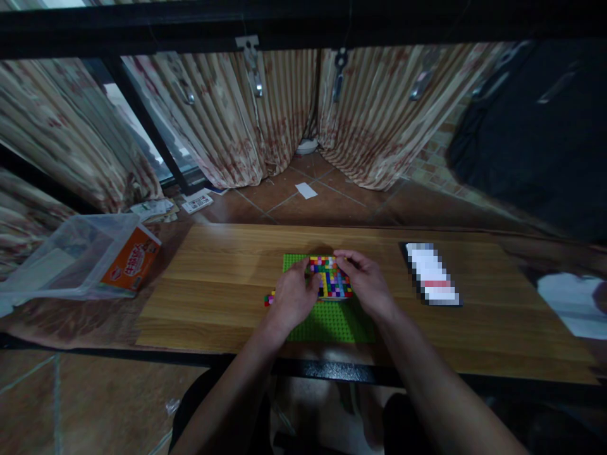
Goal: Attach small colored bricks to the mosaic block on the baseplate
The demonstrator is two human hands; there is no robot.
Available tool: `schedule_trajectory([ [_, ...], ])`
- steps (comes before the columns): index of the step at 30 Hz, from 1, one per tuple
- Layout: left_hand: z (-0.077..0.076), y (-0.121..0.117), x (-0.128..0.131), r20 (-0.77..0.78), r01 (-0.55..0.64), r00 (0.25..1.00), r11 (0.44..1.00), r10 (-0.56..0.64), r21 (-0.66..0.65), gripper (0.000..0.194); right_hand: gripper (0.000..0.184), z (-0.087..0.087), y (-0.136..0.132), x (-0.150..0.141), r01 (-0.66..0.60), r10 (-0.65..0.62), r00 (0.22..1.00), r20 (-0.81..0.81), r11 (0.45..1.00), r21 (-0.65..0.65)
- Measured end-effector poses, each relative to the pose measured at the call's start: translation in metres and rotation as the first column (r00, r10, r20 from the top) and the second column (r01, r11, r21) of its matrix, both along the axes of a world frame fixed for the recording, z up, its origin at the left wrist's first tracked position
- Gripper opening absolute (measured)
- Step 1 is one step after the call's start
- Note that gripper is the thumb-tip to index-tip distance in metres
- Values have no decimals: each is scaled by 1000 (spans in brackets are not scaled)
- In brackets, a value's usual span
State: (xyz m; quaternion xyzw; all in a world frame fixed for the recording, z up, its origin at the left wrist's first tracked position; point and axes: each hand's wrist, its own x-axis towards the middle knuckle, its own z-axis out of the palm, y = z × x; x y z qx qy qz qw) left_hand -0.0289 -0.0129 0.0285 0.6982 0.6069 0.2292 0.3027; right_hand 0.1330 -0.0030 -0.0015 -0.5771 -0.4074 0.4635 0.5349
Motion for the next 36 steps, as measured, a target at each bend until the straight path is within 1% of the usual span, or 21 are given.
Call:
schedule_trajectory([
  [4, 1, -1, 0, -22, 28, 999, 999, -28, -30, 36, 31, -2, 1, 0, 22, -22, 1000, -20, 1000, 12],
  [13, 5, -2, 1, -116, 40, 992, 999, -42, -13, 34, 33, -1, 1, -2, 39, -39, 995, -87, 999, -4],
  [16, 7, -3, 1, -107, 43, 993, 999, -45, -21, 34, 34, -1, 1, -1, 31, -32, 996, -88, 999, -14],
  [20, 6, -1, -4, -33, 79, 996, 996, -80, -37, 31, 33, -4, 2, 3, 12, -13, 997, -78, 1000, -7],
  [22, 6, 2, -10, 5, 85, 996, 996, -85, -39, 30, 33, -5, 1, 4, 21, -21, 1000, -16, 1000, 13],
  [23, 6, 3, -14, 19, 73, 997, 997, -72, -31, 31, 33, -5, 0, 4, 32, -34, 998, 46, 999, 29],
  [25, 8, 7, -24, 49, 20, 999, 1000, -21, 3, 31, 32, -2, -5, 4, 51, -74, 970, 232, 993, 104],
  [26, 9, 10, -29, 71, -15, 997, 1000, 13, 27, 30, 31, 1, -8, 3, 48, -105, 933, 345, 984, 169],
  [27, 10, 12, -35, 99, -53, 994, 997, 47, 51, 30, 29, 5, -12, 1, 24, -142, 883, 448, 965, 260],
  [28, 10, 14, -40, 128, -95, 988, 992, 84, 78, 29, 26, 8, -16, -3, -33, -169, 828, 534, 937, 348],
  [29, 11, 17, -45, 154, -136, 981, 986, 120, 101, 29, 22, 11, -21, -7, -101, -177, 787, 590, 907, 408],
  [30, 11, 19, -49, 180, -181, 971, 976, 157, 121, 29, 20, 14, -27, -12, -183, -149, 764, 627, 882, 433],
  [32, 11, 23, -55, 241, -259, 945, 955, 220, 142, 30, 17, 16, -38, -26, -351, -68, 724, 686, 820, 452],
  [34, 9, 26, -58, 307, -313, 916, 939, 259, 143, 30, 19, 13, -49, -43, -532, 16, 636, 772, 734, 422],
  [35, 9, 26, -59, 334, -331, 903, 933, 269, 143, 29, 21, 10, -53, -50, -605, 50, 593, 804, 686, 404],
  [36, 9, 27, -59, 353, -341, 895, 929, 274, 142, 29, 22, 6, -56, -58, -637, 55, 567, 822, 662, 395],
])
